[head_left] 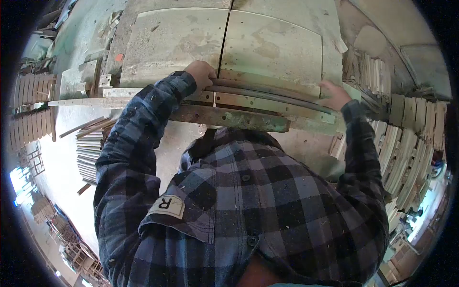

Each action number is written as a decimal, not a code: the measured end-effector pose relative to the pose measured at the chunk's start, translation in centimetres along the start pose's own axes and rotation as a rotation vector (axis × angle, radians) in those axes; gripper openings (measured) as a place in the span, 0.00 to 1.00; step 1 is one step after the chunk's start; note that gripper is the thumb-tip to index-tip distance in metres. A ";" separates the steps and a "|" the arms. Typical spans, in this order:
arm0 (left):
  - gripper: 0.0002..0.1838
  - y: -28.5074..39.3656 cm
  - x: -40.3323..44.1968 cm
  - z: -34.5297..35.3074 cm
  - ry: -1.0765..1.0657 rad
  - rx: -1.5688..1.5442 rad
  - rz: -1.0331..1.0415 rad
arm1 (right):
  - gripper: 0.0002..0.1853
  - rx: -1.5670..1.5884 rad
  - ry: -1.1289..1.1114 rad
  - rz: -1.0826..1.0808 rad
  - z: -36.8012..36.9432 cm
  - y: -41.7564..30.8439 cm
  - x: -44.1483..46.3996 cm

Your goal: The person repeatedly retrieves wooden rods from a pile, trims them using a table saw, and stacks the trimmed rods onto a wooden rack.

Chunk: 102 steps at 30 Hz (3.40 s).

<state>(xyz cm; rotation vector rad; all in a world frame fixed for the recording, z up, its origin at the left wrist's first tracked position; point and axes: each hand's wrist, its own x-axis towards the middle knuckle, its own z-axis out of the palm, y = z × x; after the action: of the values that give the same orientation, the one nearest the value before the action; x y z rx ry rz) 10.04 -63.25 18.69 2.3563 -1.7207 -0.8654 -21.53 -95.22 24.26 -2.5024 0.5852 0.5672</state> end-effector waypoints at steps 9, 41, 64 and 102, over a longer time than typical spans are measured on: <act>0.17 -0.6 -1.6 -0.5 0.088 -0.141 -0.013 | 0.29 -0.292 0.141 -0.257 8.5 -9.4 -0.6; 0.32 -0.6 -15.0 0.9 0.499 0.164 -0.169 | 0.50 -0.470 0.450 -0.142 12.6 -6.7 3.0; 0.34 -1.0 -13.3 1.3 0.460 0.221 -0.291 | 0.53 -0.398 0.466 -0.086 11.7 -7.1 4.3; 0.23 -4.1 -4.9 -3.7 0.075 -0.145 -0.007 | 0.20 -0.465 0.634 -0.161 15.3 -5.4 5.6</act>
<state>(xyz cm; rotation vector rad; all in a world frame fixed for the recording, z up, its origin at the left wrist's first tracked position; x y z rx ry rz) 14.35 -58.30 22.01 2.2721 -1.5661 -0.8606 -18.46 -84.20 11.48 -3.1481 0.5000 -0.2010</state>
